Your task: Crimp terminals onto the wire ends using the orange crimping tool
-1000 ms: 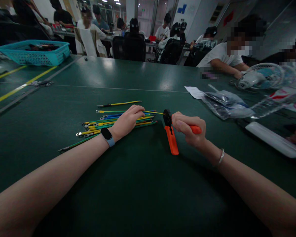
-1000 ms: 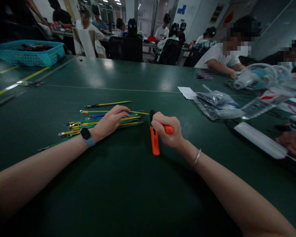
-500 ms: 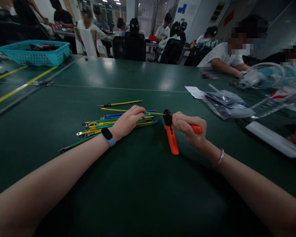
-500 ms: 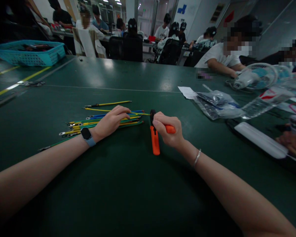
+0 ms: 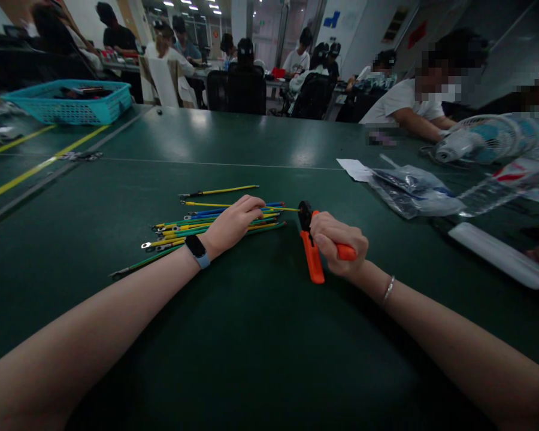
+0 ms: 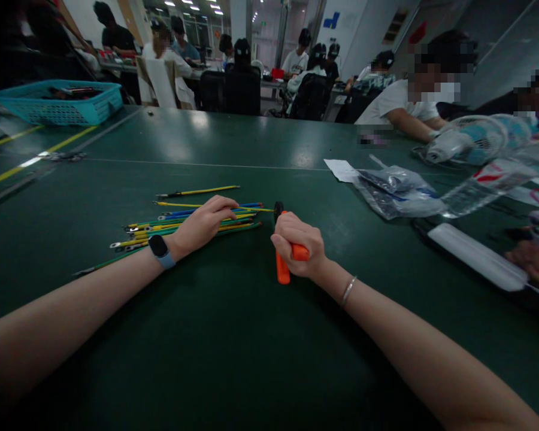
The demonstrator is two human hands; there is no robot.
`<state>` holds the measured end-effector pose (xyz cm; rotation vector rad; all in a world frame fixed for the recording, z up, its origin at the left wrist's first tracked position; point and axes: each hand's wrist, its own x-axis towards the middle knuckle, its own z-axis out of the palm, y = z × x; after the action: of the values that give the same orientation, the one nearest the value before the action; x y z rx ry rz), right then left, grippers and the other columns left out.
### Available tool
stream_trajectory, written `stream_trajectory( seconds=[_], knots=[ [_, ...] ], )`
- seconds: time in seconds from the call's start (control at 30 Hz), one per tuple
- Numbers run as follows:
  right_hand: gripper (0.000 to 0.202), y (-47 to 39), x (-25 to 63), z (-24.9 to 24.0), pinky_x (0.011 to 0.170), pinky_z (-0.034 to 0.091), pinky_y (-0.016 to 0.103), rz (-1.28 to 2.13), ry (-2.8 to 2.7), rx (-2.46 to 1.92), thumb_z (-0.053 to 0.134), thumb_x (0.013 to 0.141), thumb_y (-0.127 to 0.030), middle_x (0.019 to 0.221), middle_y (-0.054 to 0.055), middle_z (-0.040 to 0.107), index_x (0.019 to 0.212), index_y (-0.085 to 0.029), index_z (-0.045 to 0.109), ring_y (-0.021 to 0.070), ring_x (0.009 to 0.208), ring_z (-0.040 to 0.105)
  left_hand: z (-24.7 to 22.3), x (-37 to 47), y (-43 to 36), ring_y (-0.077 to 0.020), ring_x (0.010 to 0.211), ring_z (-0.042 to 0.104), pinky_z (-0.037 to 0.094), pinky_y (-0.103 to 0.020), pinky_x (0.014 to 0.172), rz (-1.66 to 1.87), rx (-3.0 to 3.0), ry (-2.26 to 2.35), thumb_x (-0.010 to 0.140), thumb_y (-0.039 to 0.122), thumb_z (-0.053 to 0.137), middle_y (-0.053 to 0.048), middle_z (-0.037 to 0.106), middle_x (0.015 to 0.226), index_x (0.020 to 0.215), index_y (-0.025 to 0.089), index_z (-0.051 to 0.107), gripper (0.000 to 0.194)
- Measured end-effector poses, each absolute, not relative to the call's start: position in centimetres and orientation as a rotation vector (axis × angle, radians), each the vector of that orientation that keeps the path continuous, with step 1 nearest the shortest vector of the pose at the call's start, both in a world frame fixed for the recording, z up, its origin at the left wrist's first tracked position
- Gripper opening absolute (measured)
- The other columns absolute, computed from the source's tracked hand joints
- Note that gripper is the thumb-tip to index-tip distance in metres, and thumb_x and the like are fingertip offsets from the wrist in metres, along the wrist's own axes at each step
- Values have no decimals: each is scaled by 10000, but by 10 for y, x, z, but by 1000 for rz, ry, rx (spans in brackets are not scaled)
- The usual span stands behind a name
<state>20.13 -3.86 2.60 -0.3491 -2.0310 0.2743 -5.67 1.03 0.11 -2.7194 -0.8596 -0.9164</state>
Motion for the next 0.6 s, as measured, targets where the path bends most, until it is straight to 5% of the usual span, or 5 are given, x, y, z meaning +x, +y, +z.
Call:
stream_trajectory(
  seconds=[0.3,0.6],
  knots=[
    [392,-40,207,28,539,303,314,440,-1810,-664,484,987,-208,575,-24,406,602,-202,413,105,544,390,4,-53,8,-217,1099,598,570,-401,972,-837,-2671,-851,959,-3,425,-136,639,1184,966,108,677,275],
    [413,-40,207,25,529,303,314,440,-1759,-681,479,998,-237,574,-25,419,591,-199,421,99,537,399,-1,-57,16,-232,1044,584,551,-420,924,-956,-2491,-1388,915,-23,378,-122,599,1120,897,135,685,346]
  ],
)
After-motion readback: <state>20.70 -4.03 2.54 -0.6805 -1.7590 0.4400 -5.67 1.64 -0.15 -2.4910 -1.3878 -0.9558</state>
